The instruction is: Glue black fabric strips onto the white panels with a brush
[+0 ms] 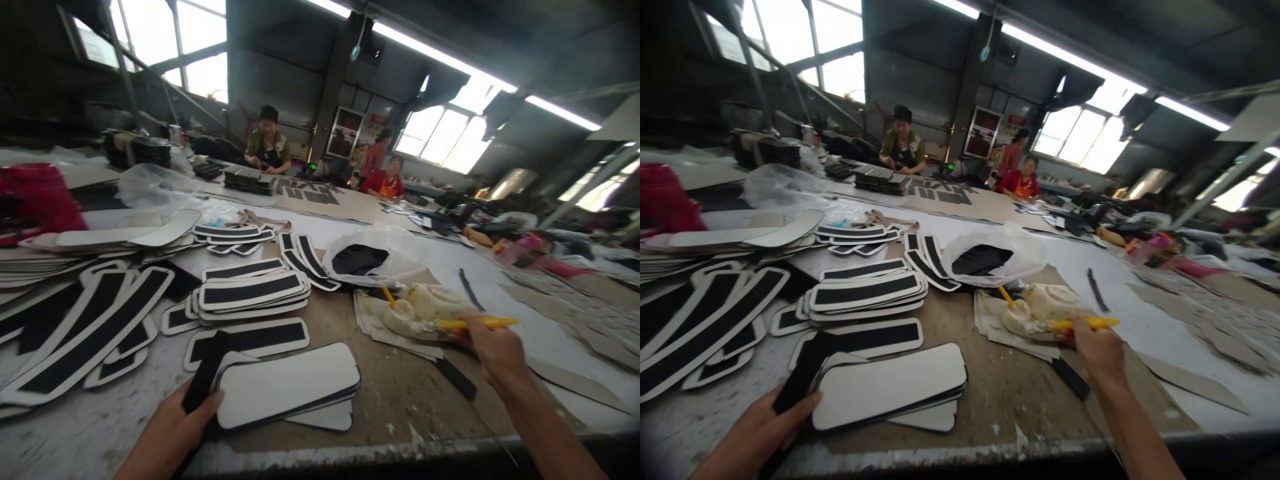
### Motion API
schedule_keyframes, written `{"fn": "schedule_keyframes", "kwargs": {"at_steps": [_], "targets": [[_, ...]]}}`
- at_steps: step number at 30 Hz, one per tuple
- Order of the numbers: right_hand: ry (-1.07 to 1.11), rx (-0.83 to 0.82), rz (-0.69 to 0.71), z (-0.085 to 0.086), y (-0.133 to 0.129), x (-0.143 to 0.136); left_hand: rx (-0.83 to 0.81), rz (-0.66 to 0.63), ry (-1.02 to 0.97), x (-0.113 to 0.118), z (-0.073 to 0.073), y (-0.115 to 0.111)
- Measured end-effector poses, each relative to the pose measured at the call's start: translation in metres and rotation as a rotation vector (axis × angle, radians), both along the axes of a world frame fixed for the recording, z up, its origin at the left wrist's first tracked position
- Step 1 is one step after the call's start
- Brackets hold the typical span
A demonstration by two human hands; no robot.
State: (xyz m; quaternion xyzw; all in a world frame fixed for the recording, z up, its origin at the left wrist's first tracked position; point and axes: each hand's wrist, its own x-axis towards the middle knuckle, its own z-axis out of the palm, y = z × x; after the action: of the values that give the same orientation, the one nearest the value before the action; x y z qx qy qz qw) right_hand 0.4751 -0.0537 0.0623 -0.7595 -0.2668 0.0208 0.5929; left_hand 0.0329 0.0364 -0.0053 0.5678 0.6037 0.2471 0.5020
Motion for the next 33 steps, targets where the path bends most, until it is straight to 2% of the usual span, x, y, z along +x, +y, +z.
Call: {"fn": "schedule_keyframes", "kwargs": {"at_steps": [3, 4, 6, 9, 12, 14, 16, 21, 25, 28, 30, 33], "targets": [[0.249, 0.043, 0.075, -0.001, -0.006, -0.053, -0.046, -0.012, -0.123, 0.0, -0.001, 0.001], [0.389, 0.086, 0.133, -0.003, -0.006, -0.08, -0.057, -0.017, -0.153, 0.001, -0.001, 0.002], [0.586, 0.115, 0.347, -0.01, 0.002, -0.14, -0.072, -0.034, -0.184, 0.0, -0.001, 0.003], [0.697, 0.113, 0.588, -0.026, 0.024, -0.22, -0.099, -0.079, -0.209, -0.005, -0.005, 0.003], [0.757, 0.095, 0.67, -0.043, 0.043, -0.262, -0.136, -0.119, -0.24, -0.011, -0.009, 0.004], [0.749, 0.062, 0.678, -0.051, 0.049, -0.267, -0.14, -0.121, -0.262, -0.012, -0.009, 0.004], [0.688, 0.018, 0.651, -0.054, 0.048, -0.261, -0.13, -0.111, -0.272, -0.012, -0.008, 0.004], [0.476, -0.031, 0.562, -0.047, 0.041, -0.246, -0.172, -0.073, -0.289, -0.011, -0.012, 0.005], [0.572, 0.018, 0.618, -0.048, 0.045, -0.267, -0.206, -0.063, -0.309, -0.011, -0.021, 0.008], [0.596, -0.01, 0.643, -0.054, 0.048, -0.275, -0.207, -0.066, -0.308, -0.011, -0.019, 0.007], [0.496, -0.063, 0.597, -0.056, 0.046, -0.267, -0.191, -0.055, -0.297, -0.011, -0.016, 0.004], [0.278, -0.142, 0.475, -0.052, 0.037, -0.239, -0.152, -0.033, -0.267, -0.011, -0.015, 0.001]]}}
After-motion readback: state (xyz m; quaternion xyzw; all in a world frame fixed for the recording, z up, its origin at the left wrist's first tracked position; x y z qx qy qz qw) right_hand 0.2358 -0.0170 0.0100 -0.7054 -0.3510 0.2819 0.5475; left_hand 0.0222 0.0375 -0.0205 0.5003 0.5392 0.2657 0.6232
